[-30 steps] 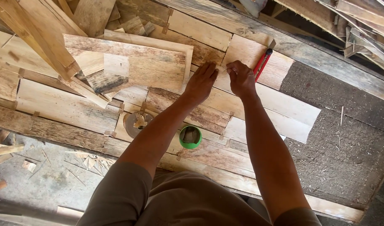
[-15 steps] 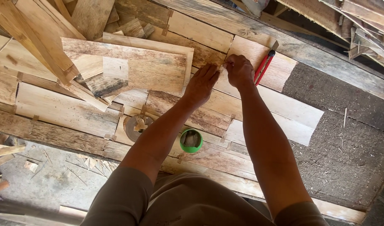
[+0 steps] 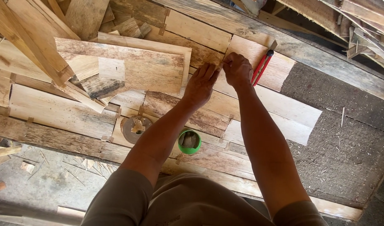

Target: Measure and sort thin wood veneer pieces in a workshop environment.

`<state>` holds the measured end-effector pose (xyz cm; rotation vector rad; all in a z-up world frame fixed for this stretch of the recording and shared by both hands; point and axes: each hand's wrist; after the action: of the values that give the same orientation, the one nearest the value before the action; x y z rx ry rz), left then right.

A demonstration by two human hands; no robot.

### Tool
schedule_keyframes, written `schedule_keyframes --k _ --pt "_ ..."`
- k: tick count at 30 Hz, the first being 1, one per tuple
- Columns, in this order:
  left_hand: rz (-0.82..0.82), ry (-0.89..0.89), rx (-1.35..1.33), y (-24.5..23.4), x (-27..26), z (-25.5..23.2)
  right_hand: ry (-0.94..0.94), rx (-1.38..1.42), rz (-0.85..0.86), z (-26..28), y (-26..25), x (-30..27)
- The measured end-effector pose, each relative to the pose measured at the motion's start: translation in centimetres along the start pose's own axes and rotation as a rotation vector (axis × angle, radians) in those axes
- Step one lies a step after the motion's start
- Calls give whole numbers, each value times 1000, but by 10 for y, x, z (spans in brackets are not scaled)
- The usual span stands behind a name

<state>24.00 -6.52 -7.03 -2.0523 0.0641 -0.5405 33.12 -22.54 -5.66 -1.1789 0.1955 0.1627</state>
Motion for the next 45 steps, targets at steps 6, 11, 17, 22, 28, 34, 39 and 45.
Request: schedule_keyframes --k 6,11,17,22,28,34,39,45 --pt "17 -9 10 3 -1 0 112 32 30 15 -10 0" --pt "-5 6 24 9 -4 3 145 63 30 5 -2 7" --pt "42 -31 -23 -8 2 -3 73 209 -33 -20 11 20" --pt "-29 -13 -15 0 0 2 159 127 -16 -1 4 14" --pt "41 -25 -28 7 -1 5 242 76 -20 6 1 21" --pt "29 28 54 6 1 5 268 16 31 5 0 18" --pt "47 91 142 12 -3 8 218 80 -70 1 5 14" --pt "210 170 219 10 1 10 259 62 -44 6 2 13"
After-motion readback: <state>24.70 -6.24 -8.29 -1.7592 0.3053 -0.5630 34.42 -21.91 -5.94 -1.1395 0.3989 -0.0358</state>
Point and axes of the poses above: each hand's wrist, its own x-axis towards the middle knuckle, its own y-axis out of the palm, z = x × y, and after that the axes turned 7 degrees about -z, right-handed
